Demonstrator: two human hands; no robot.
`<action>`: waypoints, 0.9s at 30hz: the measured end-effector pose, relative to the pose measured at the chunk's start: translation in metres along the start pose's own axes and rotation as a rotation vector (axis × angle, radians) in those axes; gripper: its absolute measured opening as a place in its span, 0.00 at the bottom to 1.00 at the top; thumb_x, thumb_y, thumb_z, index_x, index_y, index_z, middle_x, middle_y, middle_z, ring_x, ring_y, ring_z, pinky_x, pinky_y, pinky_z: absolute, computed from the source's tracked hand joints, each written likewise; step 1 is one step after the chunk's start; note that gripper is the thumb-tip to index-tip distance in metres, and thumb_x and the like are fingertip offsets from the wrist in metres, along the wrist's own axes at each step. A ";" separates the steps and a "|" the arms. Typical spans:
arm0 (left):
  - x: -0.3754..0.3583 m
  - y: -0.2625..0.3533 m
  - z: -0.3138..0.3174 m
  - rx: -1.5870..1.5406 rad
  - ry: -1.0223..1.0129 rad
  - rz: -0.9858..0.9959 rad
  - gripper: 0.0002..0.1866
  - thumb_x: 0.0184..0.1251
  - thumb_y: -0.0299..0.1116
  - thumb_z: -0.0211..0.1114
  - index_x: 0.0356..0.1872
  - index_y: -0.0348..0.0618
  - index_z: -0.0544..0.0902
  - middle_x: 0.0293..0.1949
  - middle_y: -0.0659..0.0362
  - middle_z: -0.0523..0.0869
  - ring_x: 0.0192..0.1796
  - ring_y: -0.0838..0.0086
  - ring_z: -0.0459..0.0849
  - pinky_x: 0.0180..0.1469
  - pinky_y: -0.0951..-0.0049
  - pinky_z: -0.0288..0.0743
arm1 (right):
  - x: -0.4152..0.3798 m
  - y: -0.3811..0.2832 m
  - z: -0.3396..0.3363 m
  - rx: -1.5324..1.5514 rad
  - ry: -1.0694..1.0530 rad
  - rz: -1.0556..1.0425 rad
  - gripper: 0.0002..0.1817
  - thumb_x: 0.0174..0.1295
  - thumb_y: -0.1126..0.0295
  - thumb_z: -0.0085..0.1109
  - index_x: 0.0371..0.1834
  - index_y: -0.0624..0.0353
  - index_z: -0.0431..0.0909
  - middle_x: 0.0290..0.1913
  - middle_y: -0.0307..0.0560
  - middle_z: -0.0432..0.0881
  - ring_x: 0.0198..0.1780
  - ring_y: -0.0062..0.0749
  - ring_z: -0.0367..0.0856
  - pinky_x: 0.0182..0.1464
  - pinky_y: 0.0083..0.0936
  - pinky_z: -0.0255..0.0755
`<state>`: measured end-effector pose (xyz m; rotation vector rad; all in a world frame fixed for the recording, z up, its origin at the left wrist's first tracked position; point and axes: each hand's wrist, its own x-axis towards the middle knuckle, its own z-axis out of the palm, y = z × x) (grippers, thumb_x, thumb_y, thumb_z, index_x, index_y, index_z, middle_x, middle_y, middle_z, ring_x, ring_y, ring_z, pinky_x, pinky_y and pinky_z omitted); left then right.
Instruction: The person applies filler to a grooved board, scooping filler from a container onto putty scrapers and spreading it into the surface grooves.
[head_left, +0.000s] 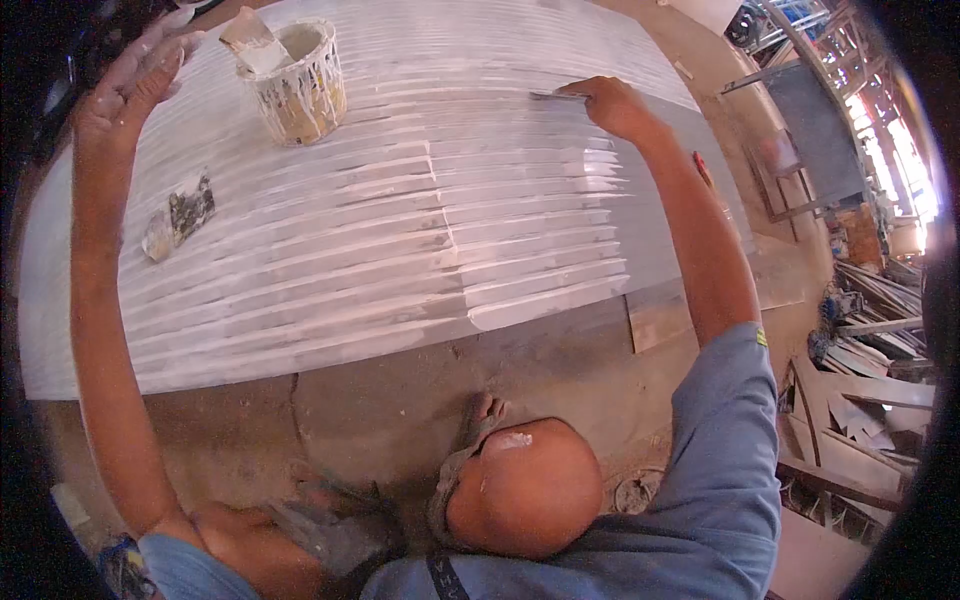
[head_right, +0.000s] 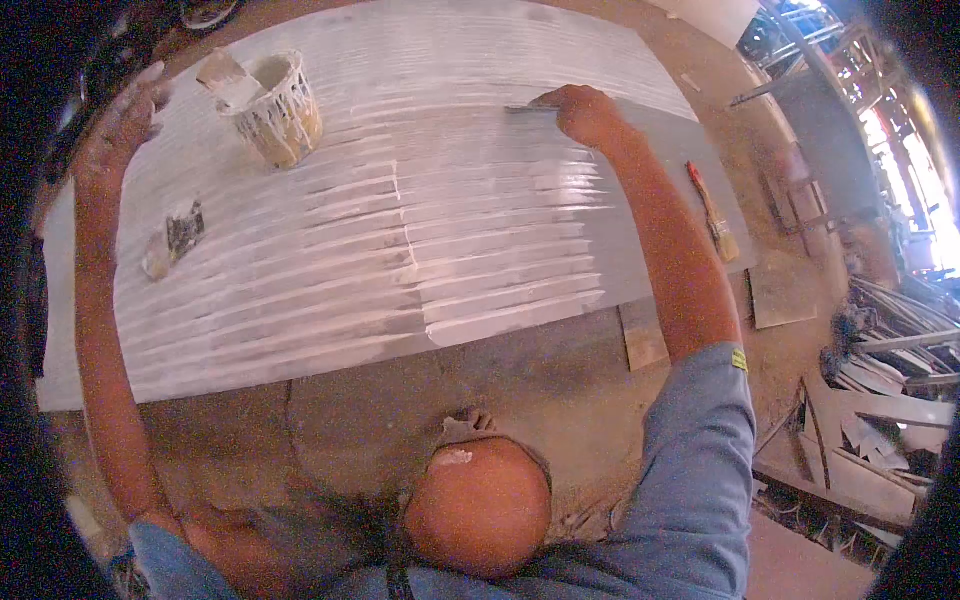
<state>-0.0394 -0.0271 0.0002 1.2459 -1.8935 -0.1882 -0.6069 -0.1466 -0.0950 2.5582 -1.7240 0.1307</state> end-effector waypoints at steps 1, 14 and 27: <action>0.004 -0.008 -0.005 0.004 -0.007 -0.013 0.30 0.80 0.52 0.57 0.74 0.46 0.73 0.67 0.58 0.81 0.67 0.68 0.79 0.65 0.63 0.74 | 0.001 -0.002 0.001 -0.063 0.038 -0.054 0.29 0.58 0.81 0.47 0.59 0.45 0.86 0.55 0.57 0.86 0.55 0.56 0.84 0.61 0.42 0.77; 0.003 0.003 0.005 0.006 0.020 0.054 0.28 0.80 0.49 0.58 0.74 0.48 0.73 0.69 0.56 0.80 0.68 0.69 0.79 0.66 0.65 0.74 | -0.058 -0.016 -0.006 0.027 -0.028 -0.019 0.30 0.55 0.79 0.47 0.58 0.40 0.87 0.54 0.55 0.87 0.53 0.56 0.85 0.60 0.46 0.77; 0.015 0.016 0.030 -0.189 0.089 -0.025 0.24 0.81 0.39 0.58 0.71 0.41 0.75 0.65 0.55 0.83 0.67 0.73 0.80 0.70 0.69 0.71 | -0.095 -0.043 -0.027 -0.033 -0.057 0.070 0.29 0.55 0.77 0.50 0.59 0.40 0.86 0.48 0.55 0.89 0.49 0.55 0.85 0.53 0.47 0.78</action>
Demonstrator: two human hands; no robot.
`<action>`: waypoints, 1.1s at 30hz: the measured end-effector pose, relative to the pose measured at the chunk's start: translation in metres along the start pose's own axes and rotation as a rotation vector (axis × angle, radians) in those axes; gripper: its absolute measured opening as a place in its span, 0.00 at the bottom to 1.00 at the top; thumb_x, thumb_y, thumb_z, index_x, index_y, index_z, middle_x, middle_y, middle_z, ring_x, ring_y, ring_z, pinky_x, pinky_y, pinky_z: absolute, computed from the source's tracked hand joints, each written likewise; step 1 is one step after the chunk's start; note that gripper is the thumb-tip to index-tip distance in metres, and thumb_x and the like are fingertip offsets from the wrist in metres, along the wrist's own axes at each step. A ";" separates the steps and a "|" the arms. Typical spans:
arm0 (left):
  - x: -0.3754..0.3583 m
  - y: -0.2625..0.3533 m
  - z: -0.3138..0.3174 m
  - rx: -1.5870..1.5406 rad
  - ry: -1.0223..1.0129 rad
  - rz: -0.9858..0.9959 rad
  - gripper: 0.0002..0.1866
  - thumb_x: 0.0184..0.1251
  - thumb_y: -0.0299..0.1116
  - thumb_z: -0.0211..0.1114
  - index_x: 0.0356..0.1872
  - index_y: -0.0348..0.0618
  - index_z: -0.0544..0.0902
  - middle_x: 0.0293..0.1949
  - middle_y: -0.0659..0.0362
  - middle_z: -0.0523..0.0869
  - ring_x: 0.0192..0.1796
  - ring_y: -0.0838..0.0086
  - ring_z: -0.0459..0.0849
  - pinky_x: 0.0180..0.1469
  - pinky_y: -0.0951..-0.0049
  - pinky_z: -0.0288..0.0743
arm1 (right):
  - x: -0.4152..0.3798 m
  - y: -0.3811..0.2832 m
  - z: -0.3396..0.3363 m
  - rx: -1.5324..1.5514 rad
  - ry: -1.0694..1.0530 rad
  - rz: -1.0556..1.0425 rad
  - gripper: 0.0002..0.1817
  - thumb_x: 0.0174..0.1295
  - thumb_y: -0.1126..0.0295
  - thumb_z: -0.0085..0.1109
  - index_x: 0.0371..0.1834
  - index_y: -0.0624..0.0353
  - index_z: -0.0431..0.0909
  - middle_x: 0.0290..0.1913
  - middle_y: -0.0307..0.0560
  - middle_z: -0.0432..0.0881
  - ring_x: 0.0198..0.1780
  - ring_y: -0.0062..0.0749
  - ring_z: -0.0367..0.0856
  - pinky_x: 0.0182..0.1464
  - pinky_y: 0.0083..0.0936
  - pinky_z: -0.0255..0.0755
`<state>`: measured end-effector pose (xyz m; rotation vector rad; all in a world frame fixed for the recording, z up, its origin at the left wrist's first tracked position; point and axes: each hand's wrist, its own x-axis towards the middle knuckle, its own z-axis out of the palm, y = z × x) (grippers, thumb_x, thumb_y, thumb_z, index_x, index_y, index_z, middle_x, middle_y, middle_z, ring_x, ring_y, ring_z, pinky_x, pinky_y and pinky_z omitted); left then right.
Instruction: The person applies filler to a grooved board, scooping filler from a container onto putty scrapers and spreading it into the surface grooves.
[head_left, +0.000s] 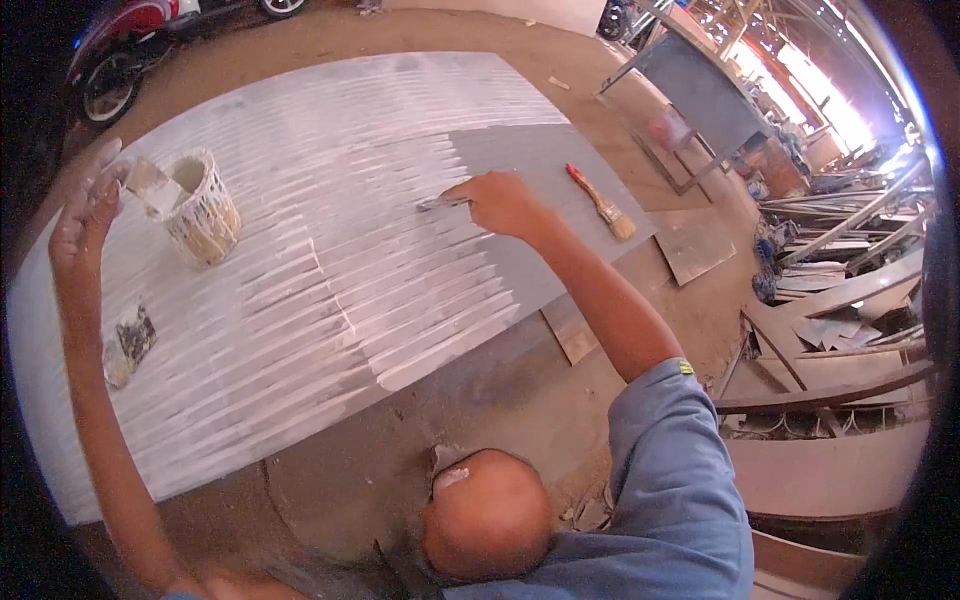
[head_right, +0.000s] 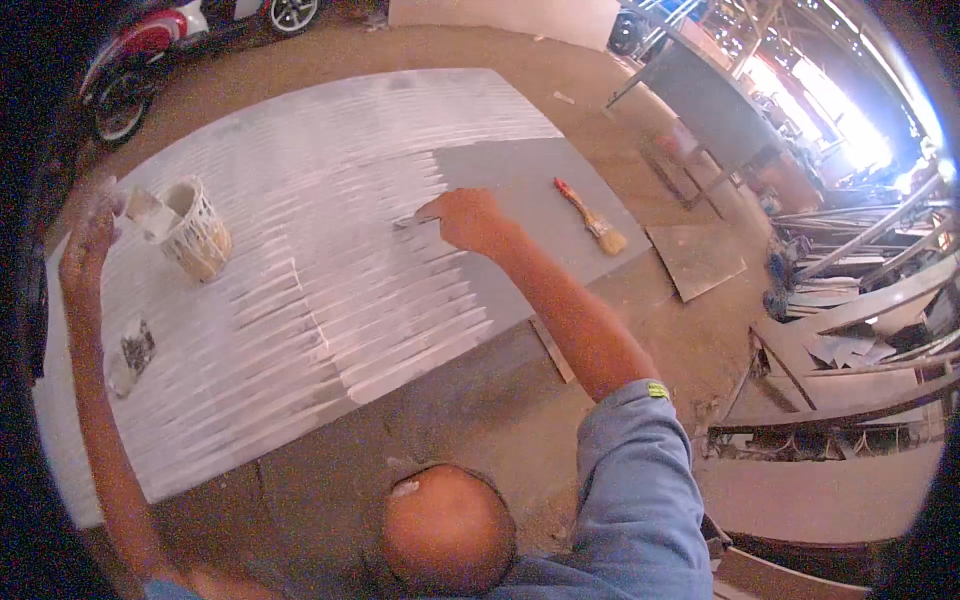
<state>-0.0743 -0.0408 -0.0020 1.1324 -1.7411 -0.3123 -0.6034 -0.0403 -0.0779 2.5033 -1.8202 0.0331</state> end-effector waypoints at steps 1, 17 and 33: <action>-0.001 0.007 0.003 -0.020 0.009 -0.008 0.24 0.81 0.39 0.59 0.71 0.40 0.75 0.65 0.54 0.83 0.67 0.72 0.80 0.71 0.69 0.70 | -0.002 -0.001 0.001 -0.007 -0.001 -0.017 0.29 0.55 0.77 0.50 0.59 0.39 0.86 0.47 0.54 0.89 0.48 0.54 0.85 0.52 0.47 0.78; 0.006 0.009 0.018 -0.204 -0.046 0.047 0.24 0.81 0.36 0.58 0.73 0.39 0.73 0.69 0.53 0.79 0.70 0.71 0.77 0.73 0.68 0.68 | -0.040 0.003 0.001 0.012 -0.083 -0.021 0.28 0.53 0.71 0.54 0.58 0.37 0.86 0.46 0.54 0.89 0.48 0.54 0.88 0.50 0.48 0.79; 0.013 -0.002 0.019 -0.014 -0.054 0.143 0.21 0.82 0.41 0.57 0.69 0.45 0.78 0.61 0.57 0.86 0.65 0.74 0.81 0.66 0.72 0.73 | -0.087 0.005 -0.004 0.153 -0.066 -0.045 0.31 0.48 0.84 0.48 0.56 0.53 0.86 0.56 0.55 0.86 0.56 0.54 0.83 0.63 0.44 0.73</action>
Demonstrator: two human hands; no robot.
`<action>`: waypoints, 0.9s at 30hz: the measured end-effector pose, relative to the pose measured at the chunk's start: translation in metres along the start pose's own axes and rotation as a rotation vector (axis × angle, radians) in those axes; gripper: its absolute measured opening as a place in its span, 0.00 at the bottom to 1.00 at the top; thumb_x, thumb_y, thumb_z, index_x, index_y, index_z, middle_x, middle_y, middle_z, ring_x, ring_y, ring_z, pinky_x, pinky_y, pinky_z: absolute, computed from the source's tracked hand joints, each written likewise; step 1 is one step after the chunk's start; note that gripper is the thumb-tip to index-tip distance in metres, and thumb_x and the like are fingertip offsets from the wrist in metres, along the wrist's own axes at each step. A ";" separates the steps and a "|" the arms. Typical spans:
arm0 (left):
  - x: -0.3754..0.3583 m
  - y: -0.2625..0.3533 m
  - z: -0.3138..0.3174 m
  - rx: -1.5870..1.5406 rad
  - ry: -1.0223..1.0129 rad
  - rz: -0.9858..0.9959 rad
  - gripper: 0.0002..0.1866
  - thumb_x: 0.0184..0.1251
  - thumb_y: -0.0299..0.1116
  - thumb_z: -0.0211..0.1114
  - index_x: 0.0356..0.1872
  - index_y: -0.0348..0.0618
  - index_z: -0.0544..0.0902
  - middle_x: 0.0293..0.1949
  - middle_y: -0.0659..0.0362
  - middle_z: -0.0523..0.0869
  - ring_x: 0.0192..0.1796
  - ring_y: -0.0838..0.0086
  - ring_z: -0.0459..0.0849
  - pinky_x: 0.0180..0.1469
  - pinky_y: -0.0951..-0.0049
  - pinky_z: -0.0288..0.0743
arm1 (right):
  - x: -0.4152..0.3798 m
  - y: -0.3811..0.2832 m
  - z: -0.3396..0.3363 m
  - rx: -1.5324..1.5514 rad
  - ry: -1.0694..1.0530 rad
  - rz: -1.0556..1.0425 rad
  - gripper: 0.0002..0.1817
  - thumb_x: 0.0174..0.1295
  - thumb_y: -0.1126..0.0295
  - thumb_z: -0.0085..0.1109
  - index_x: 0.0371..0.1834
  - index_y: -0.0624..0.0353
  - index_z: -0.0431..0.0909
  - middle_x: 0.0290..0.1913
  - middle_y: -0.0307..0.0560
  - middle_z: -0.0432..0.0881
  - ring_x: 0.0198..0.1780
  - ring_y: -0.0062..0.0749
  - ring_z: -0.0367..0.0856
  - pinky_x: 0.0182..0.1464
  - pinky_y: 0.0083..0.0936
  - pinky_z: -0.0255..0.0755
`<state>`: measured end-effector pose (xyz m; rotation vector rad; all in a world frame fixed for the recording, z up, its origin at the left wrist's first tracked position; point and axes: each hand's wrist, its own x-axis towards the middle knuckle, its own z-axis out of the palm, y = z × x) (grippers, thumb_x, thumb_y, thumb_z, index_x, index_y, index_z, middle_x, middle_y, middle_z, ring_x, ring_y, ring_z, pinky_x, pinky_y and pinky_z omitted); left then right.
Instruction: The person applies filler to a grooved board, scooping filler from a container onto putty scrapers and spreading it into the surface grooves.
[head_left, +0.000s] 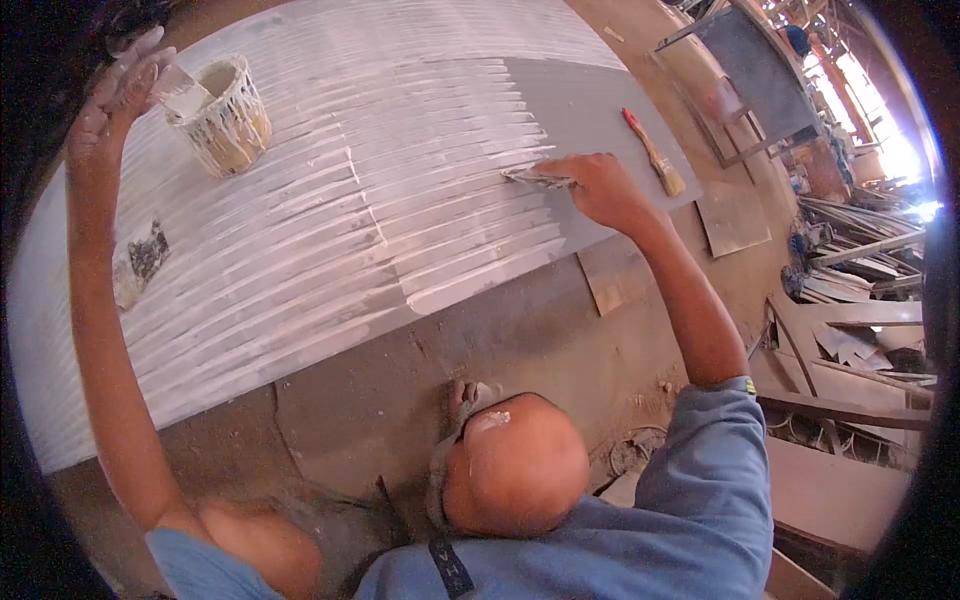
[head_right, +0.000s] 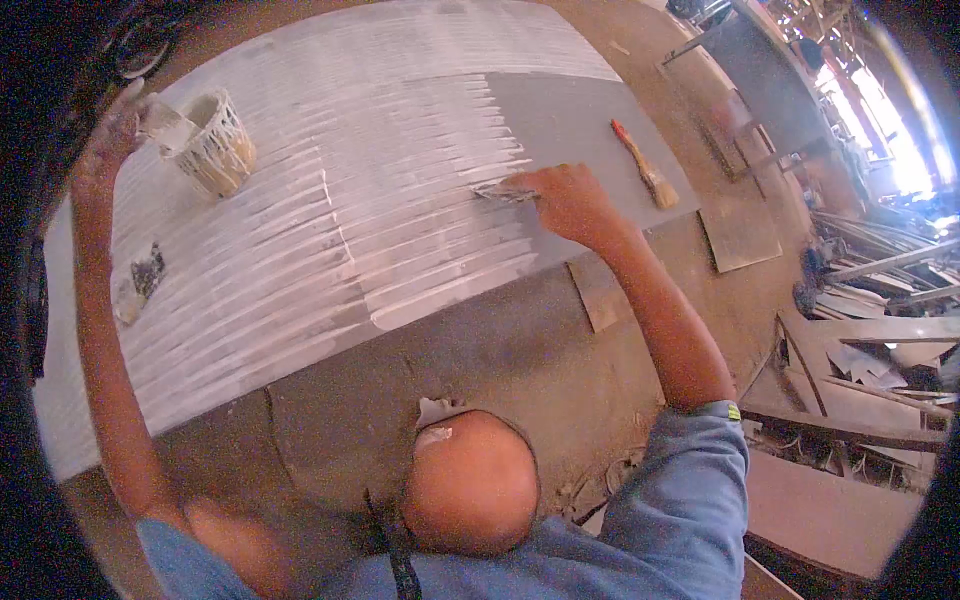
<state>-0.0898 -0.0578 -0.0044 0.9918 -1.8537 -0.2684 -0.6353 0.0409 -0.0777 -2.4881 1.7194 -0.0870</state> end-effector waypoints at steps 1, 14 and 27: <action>0.002 0.004 0.000 -0.002 -0.001 0.000 0.21 0.82 0.41 0.57 0.69 0.45 0.78 0.61 0.57 0.86 0.65 0.74 0.81 0.66 0.72 0.73 | -0.001 -0.001 -0.001 -0.001 -0.001 0.002 0.31 0.48 0.84 0.48 0.56 0.53 0.86 0.56 0.55 0.86 0.56 0.54 0.83 0.63 0.44 0.73; 0.015 0.039 0.010 -0.105 -0.009 -0.094 0.22 0.76 0.31 0.64 0.64 0.25 0.77 0.51 0.43 0.89 0.50 0.65 0.89 0.48 0.72 0.85 | -0.048 -0.035 -0.004 0.027 -0.034 0.101 0.36 0.45 0.88 0.47 0.61 0.53 0.82 0.61 0.53 0.84 0.63 0.49 0.80 0.67 0.42 0.68; -0.004 0.060 0.022 -0.054 -0.032 -0.025 0.21 0.76 0.31 0.65 0.63 0.27 0.78 0.51 0.44 0.89 0.49 0.67 0.89 0.48 0.74 0.84 | -0.089 -0.042 0.009 -0.036 0.025 0.092 0.37 0.47 0.87 0.50 0.64 0.51 0.81 0.66 0.45 0.82 0.71 0.43 0.74 0.71 0.44 0.62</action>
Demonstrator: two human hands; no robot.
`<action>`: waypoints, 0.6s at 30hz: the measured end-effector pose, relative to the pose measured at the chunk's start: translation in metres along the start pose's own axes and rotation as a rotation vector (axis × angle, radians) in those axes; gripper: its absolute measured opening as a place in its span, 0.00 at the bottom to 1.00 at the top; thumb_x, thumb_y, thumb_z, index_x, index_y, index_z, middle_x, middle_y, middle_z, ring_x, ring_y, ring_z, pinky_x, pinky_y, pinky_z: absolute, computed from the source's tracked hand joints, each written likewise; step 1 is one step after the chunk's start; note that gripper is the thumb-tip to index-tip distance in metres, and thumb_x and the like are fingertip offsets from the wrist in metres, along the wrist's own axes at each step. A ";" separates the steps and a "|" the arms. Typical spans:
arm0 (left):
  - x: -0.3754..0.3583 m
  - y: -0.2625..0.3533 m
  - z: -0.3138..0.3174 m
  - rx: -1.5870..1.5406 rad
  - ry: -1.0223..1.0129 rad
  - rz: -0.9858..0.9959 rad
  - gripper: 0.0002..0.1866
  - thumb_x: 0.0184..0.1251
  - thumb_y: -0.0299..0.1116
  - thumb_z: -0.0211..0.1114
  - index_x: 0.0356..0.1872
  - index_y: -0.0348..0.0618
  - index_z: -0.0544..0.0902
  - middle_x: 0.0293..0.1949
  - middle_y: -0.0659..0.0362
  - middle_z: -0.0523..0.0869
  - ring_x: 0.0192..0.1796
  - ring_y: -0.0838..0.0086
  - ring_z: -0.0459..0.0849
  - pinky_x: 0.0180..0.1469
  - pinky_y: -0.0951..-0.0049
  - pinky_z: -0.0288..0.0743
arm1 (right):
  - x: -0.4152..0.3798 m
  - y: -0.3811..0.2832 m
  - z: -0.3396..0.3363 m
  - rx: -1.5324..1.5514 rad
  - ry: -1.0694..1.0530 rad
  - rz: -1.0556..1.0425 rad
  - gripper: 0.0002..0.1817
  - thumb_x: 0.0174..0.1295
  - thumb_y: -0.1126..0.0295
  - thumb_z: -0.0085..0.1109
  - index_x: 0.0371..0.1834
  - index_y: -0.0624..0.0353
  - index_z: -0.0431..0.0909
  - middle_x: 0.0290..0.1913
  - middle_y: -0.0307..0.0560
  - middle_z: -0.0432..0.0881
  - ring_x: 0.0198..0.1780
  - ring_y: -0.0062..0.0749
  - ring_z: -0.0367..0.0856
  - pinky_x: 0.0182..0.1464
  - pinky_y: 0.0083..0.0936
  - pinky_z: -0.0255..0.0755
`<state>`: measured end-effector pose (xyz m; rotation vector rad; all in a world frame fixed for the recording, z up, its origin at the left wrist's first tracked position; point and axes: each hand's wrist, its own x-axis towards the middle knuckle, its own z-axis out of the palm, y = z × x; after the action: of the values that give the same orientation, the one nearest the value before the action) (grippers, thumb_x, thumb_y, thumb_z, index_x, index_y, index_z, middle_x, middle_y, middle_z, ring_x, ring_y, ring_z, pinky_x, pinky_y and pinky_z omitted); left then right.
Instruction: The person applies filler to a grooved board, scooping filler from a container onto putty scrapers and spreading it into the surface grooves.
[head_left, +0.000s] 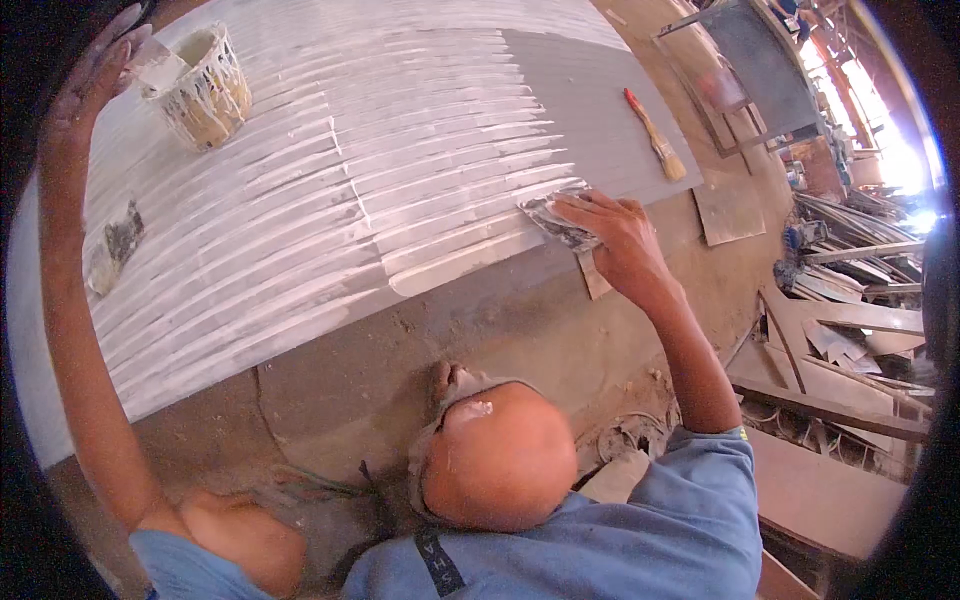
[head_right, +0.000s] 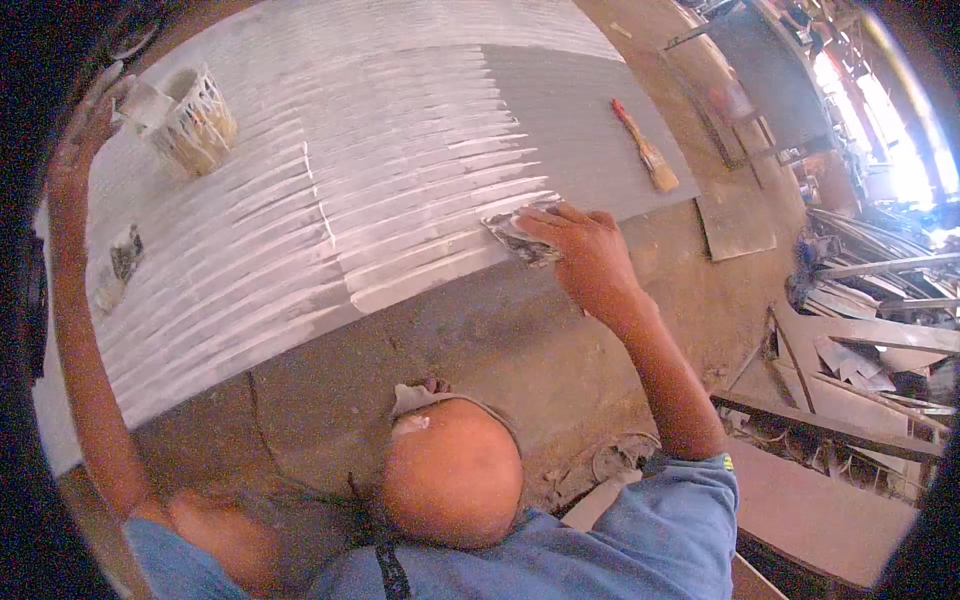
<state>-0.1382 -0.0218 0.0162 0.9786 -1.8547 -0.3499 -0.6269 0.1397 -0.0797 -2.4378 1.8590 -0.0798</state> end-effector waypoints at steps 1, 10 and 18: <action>0.002 -0.003 -0.002 -0.004 0.005 -0.002 0.21 0.76 0.31 0.65 0.63 0.27 0.78 0.51 0.44 0.89 0.49 0.67 0.89 0.48 0.74 0.84 | -0.006 0.000 -0.002 -0.003 -0.002 0.002 0.37 0.47 0.87 0.50 0.64 0.51 0.81 0.66 0.45 0.82 0.71 0.43 0.74 0.71 0.44 0.62; 0.001 -0.002 -0.006 -0.013 -0.018 0.013 0.20 0.76 0.31 0.65 0.61 0.27 0.80 0.51 0.47 0.89 0.48 0.69 0.89 0.47 0.75 0.84 | 0.003 0.035 0.043 0.085 0.253 -0.019 0.36 0.52 0.86 0.51 0.68 0.53 0.76 0.70 0.50 0.77 0.74 0.45 0.71 0.77 0.46 0.59; -0.006 -0.017 -0.015 -0.084 0.009 0.021 0.19 0.76 0.30 0.64 0.61 0.26 0.80 0.50 0.48 0.89 0.46 0.70 0.88 0.47 0.73 0.84 | -0.018 0.038 0.005 -0.015 0.176 0.024 0.38 0.45 0.90 0.47 0.65 0.59 0.79 0.65 0.56 0.81 0.69 0.52 0.76 0.72 0.43 0.68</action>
<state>-0.1162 -0.0252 0.0090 0.9015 -1.8259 -0.4073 -0.6679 0.1471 -0.0885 -2.4907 1.9641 -0.2890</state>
